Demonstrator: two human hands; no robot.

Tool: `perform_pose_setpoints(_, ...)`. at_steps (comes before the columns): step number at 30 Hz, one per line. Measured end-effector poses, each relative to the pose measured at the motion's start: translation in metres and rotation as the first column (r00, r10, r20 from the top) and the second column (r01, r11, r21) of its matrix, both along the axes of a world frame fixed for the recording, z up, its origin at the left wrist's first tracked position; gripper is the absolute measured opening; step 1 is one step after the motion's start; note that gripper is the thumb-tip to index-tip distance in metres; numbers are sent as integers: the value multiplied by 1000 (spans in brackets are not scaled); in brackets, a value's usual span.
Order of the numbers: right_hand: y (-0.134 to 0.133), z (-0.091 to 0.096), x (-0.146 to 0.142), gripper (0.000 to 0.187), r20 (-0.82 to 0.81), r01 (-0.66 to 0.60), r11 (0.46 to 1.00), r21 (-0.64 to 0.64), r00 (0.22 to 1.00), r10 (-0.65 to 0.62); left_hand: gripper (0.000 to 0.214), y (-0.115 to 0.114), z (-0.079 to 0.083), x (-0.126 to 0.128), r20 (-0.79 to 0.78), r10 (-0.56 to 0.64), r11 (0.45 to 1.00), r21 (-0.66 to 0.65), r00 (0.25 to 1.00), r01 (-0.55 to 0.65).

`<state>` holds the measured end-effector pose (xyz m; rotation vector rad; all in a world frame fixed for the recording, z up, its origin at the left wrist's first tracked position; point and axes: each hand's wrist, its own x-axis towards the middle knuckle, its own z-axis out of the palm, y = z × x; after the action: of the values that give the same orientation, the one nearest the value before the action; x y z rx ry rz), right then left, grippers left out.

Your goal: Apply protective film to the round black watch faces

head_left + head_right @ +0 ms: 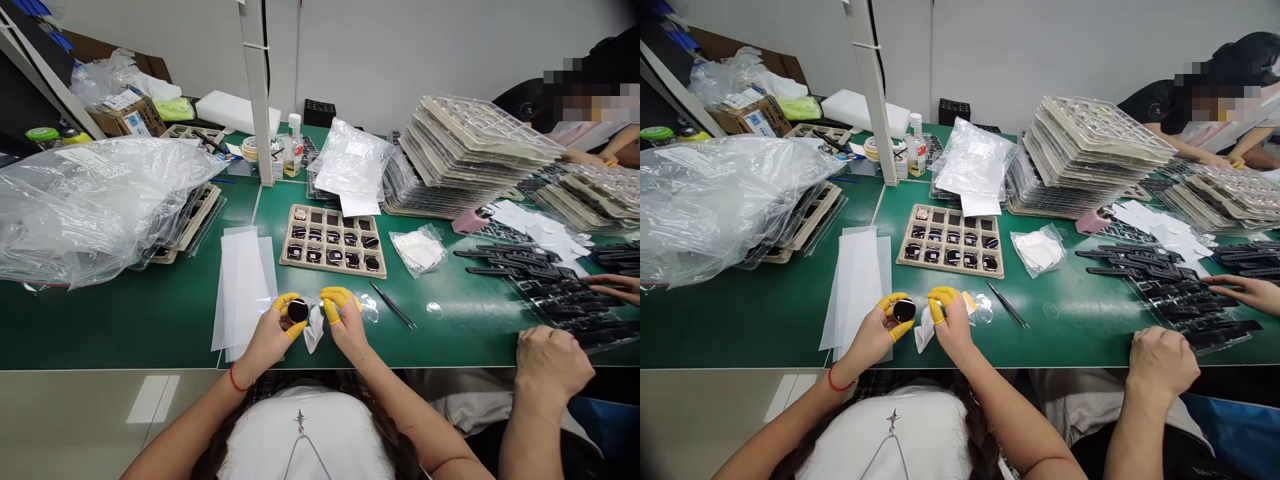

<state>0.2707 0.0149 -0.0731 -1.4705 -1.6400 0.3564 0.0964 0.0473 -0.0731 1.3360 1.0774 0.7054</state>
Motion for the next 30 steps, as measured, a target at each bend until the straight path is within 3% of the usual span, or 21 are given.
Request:
perform_pose_setpoints(4,-7,-12,4,13,287,-168,966,-196,933,220,48,4,-5,-11,-112,20,999,28,993,-17)
perform_pose_setpoints(6,-9,-20,3,8,375,-172,946,-276,887,270,50,4,-5,-17,-129,13,1000,11,992,-12)
perform_pose_setpoints(10,-10,-18,5,13,335,-88,955,-283,924,185,54,-2,-1,-21,-94,3,999,-46,996,-7)
perform_pose_setpoints(13,-13,-8,10,29,306,-103,966,-235,936,174,56,-6,2,-19,-69,-1,998,-57,998,-3)
perform_pose_setpoints(16,-21,-5,14,16,401,-187,936,-300,865,301,53,-6,4,-17,-66,-14,999,-48,998,11)
perform_pose_setpoints(18,-26,-4,16,8,408,-187,927,-325,857,316,51,-6,4,-16,-63,-34,998,-48,997,31)
perform_pose_setpoints(22,-26,5,10,10,192,-178,970,-164,959,208,48,-9,6,-9,-37,-97,995,-14,995,96)
perform_pose_setpoints(26,-12,12,-9,17,195,-312,945,99,937,290,46,-14,11,3,-78,-185,977,91,980,192)
perform_pose_setpoints(30,-3,6,-17,20,141,-139,967,213,984,110,44,-18,15,10,-55,-163,980,106,985,168)
